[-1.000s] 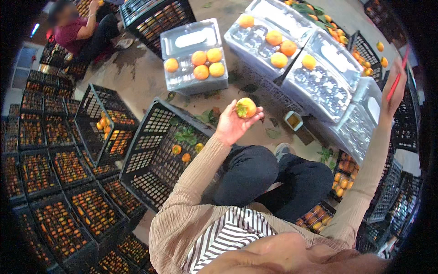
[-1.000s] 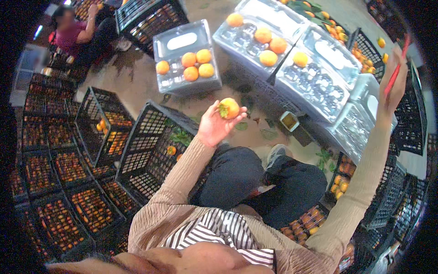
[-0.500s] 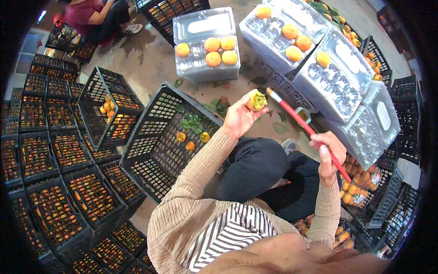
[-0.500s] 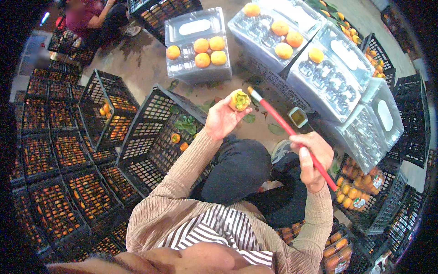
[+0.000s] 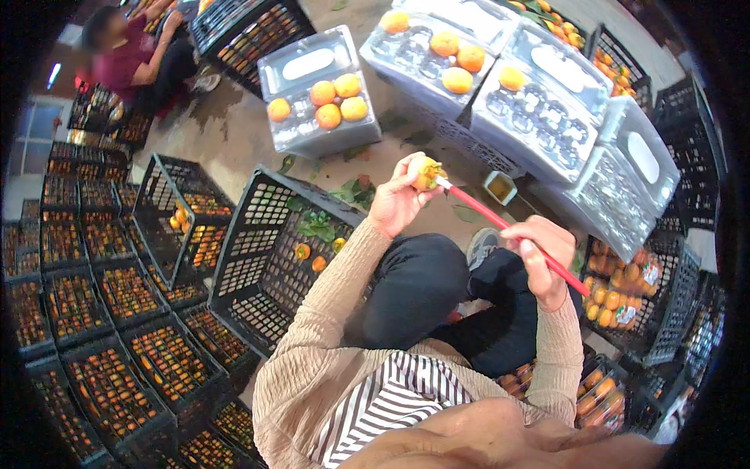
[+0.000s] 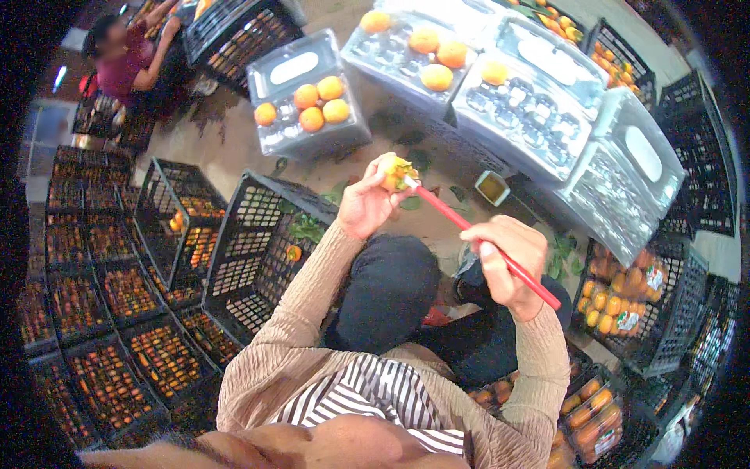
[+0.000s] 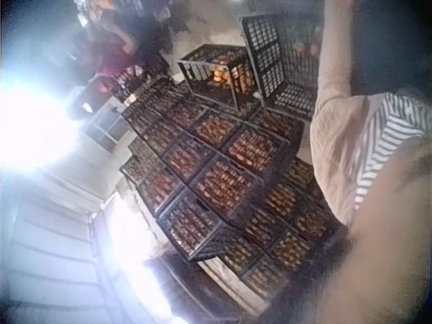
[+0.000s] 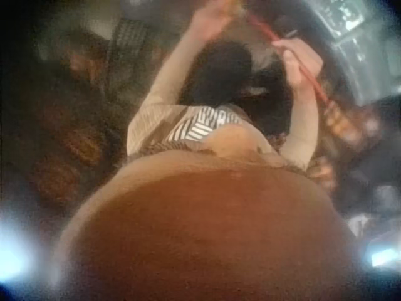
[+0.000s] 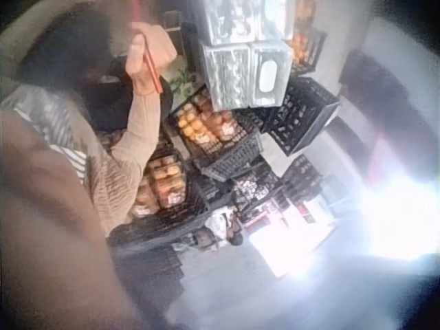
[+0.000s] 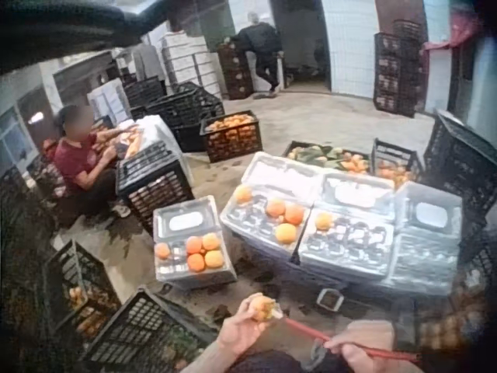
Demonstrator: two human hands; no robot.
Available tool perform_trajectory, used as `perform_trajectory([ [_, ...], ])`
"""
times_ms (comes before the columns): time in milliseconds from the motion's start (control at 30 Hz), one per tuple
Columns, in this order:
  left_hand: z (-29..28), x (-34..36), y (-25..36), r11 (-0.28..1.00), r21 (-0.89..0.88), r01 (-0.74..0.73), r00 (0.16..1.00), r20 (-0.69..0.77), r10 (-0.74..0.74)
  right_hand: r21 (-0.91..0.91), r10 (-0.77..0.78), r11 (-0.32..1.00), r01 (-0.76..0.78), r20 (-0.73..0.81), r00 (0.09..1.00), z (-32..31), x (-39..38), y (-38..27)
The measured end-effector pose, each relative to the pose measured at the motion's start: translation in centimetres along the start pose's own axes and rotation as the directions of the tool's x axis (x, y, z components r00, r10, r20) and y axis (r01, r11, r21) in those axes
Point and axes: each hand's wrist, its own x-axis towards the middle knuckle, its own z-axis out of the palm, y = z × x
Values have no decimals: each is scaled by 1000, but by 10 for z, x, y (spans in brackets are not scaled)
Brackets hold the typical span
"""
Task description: The person sits on the floor and uses a red paintbrush to apply a substance to the stem area of persimmons. They pick each fruit from a crate, paint it, and place it into a clear plastic container. The person repeats this process for multiple fruits.
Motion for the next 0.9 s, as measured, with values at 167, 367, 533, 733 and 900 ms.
perform_trajectory([
  [167, 10, 41, 9, 990, 34, 135, 989, 48, -137, -61, -70, 996, 67, -50, 996, -21, -4, 3],
  [367, 136, 130, -58, 574, 805, -148, 951, 276, -141, -405, 57, 914, -9, 106, 993, -17, -21, 21],
  [533, 184, 189, -160, 72, 611, -788, 608, 791, -69, -510, 185, 860, -24, 267, 946, -9, -24, 24],
  [733, 198, 212, -218, -192, 448, -873, 478, 863, -161, -512, 271, 856, -77, 315, 910, -14, -28, 29],
  [900, 191, 212, -205, -28, 596, -803, 587, 781, -215, -509, 303, 856, -93, 348, 887, -14, -20, 26],
])
